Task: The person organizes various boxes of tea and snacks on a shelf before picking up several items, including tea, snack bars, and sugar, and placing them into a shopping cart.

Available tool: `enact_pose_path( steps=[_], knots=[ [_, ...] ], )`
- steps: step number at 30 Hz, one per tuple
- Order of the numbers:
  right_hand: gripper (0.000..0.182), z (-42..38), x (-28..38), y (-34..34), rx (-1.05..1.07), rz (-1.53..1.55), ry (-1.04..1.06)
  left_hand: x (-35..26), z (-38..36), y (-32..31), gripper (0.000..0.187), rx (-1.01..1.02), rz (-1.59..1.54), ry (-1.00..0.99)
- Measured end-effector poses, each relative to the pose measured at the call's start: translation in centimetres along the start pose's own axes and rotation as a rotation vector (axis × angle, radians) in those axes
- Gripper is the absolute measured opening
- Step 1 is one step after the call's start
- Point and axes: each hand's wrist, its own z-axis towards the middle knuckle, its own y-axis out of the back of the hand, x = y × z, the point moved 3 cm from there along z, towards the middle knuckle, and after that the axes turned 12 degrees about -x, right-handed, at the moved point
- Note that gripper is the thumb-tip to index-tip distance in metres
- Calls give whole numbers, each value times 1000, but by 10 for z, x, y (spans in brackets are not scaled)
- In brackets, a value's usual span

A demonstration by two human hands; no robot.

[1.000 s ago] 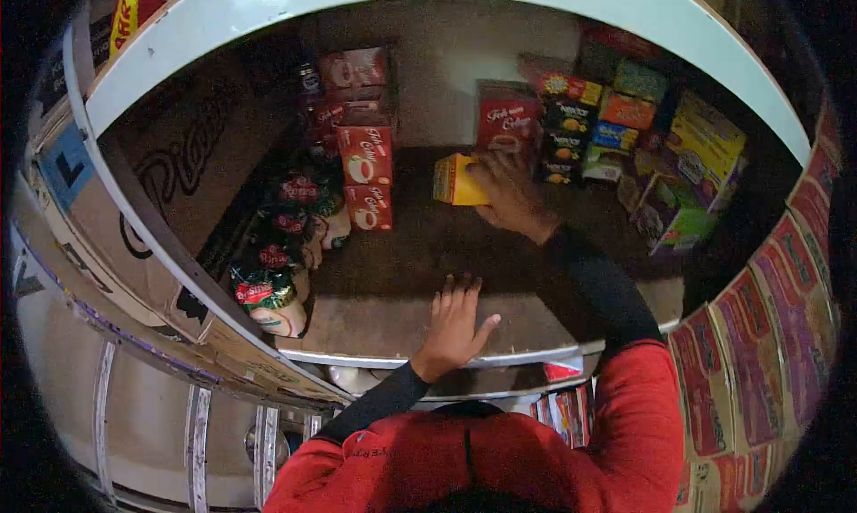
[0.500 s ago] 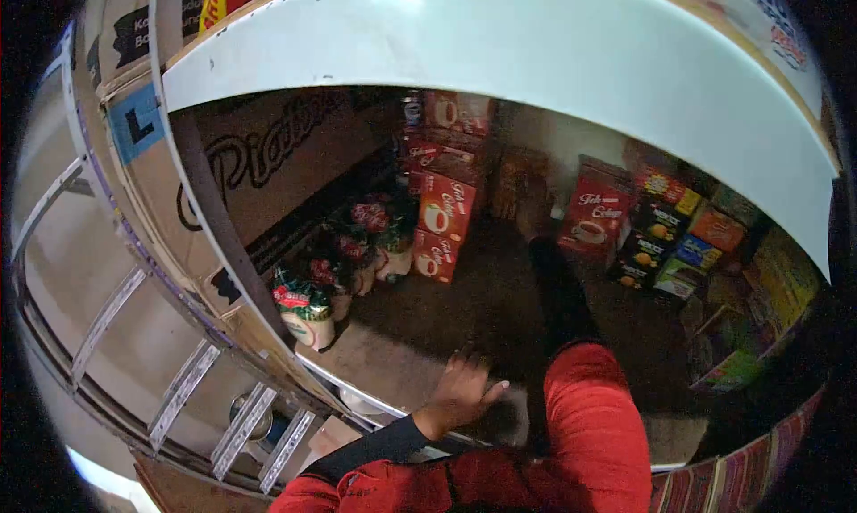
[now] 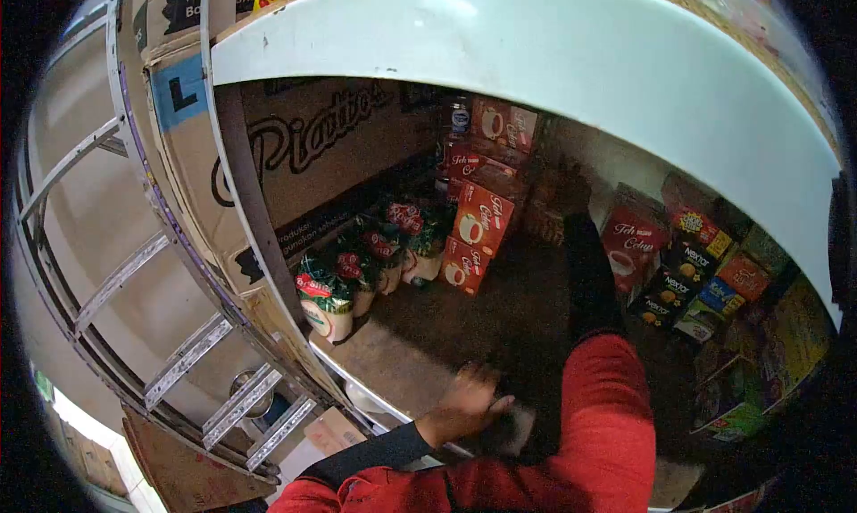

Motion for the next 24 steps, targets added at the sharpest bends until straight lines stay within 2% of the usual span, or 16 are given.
enact_pose_path(
  steps=[2, 3, 6, 8, 9, 10, 11, 13, 15, 16, 17, 19, 24],
  knots=[
    [73, -7, -22, -22, 72, 20, 118, -3, 3, 4, 50, 59, -23, 22],
    [74, -10, -10, -5, 180, -22, 131, -5, 4, 7, 51, 94, -45, 61],
    [75, -19, 64, 100, 529, -192, 137, 1, 1, -1, 52, 145, -55, 108],
    [76, -31, 99, 176, 644, -262, 108, 1, -2, -8, 52, 159, -54, 113],
    [77, -36, 113, 214, 674, -272, 85, 0, -2, -5, 54, 81, -42, 83],
    [77, -45, 125, 255, 628, -218, -24, 0, -3, -2, 55, 2, -30, 58],
    [77, -62, 115, 278, 640, -240, -40, 1, -6, -5, 55, 19, -52, 48],
    [76, -88, 88, 327, 488, -154, 97, 6, -9, -9, 55, -8, 38, 2],
    [72, -73, 91, 400, 469, -232, 9, 2, -5, -7, 56, 64, -10, 29],
    [73, -65, 78, 423, 585, -142, -51, 1, -6, -7, 58, 132, -41, 64],
    [75, -63, 57, 440, 696, -50, -115, 0, -8, -8, 58, 145, -51, 61],
    [73, -75, 9, 466, 705, -72, -145, -1, -8, -10, 58, 116, 56, -44],
    [66, -81, -40, 500, 660, -135, -235, -6, -9, -10, 58, 160, 76, -20]
  ],
)
